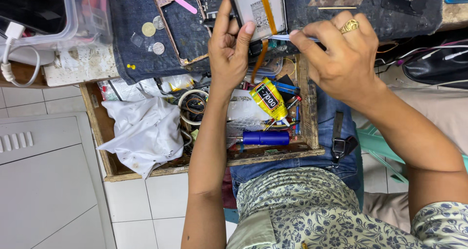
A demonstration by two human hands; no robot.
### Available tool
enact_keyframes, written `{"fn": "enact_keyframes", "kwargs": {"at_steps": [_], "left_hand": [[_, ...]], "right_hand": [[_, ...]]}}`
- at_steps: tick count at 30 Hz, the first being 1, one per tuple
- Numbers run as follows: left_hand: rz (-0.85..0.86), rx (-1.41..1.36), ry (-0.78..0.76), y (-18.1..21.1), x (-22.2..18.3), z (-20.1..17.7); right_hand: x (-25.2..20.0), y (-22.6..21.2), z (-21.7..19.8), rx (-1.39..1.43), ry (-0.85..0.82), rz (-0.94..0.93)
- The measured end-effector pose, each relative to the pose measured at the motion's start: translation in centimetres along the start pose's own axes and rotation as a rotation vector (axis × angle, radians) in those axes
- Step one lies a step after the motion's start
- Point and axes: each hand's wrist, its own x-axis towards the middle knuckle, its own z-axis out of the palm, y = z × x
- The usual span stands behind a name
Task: The person repairs a mobile phone by applying adhesive from a tube to the device frame, cleaning the internal components with a cloth, and reconnecting cables and internal parts using a small tool.
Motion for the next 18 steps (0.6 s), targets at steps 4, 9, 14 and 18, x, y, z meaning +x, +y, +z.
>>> {"fn": "enact_keyframes", "kwargs": {"at_steps": [4,9,14,18], "left_hand": [[0.036,0.038,-0.006,0.0,0.1,0.2],[0.045,0.054,-0.013,0.3,0.0,0.4],[0.041,0.068,0.003,0.2,0.0,0.6],[0.049,0.069,0.006,0.2,0.1,0.6]], "right_hand": [[0.2,0.2,-0.2,-0.013,-0.039,-0.016],[0.7,0.3,-0.1,-0.072,-0.044,-0.067],[1.0,0.1,-0.1,-0.118,-0.046,-0.138],[1.3,-0.1,0.2,-0.097,-0.047,-0.14]]}}
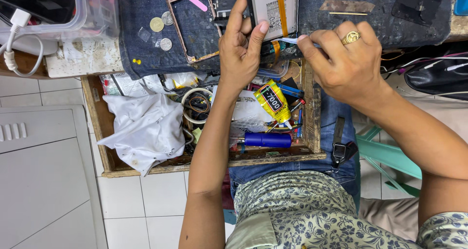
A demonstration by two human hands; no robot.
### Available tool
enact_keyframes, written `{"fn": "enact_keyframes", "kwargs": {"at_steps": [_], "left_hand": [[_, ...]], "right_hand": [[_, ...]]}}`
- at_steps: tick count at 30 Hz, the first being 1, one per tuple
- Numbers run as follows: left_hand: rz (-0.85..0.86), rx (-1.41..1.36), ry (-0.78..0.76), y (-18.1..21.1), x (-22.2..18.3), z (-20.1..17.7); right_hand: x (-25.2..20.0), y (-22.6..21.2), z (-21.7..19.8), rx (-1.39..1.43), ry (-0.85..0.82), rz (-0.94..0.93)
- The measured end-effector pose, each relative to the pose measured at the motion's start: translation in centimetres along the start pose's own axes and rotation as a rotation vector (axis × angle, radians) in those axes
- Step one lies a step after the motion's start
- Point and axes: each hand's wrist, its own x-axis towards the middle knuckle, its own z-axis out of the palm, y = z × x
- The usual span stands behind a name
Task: The person repairs a mobile phone by applying adhesive from a tube to the device frame, cleaning the internal components with a cloth, and reconnecting cables and internal parts using a small tool.
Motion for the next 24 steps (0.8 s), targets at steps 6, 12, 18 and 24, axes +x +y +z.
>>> {"fn": "enact_keyframes", "kwargs": {"at_steps": [6,12,18,24], "left_hand": [[0.0,0.079,0.014,0.1,0.0,0.2],[-0.005,0.059,0.037,0.3,0.0,0.4],[0.021,0.102,0.03,0.4,0.0,0.3],[-0.031,0.194,0.143,-0.5,-0.1,0.2]], "right_hand": [[0.0,-1.7,-0.7,-0.072,-0.082,0.012],[0.5,-1.9,-0.8,-0.071,-0.071,-0.006],[0.9,-1.2,-0.2,-0.05,0.013,-0.022],[-0.2,-1.5,0.3,-0.066,-0.066,-0.022]]}}
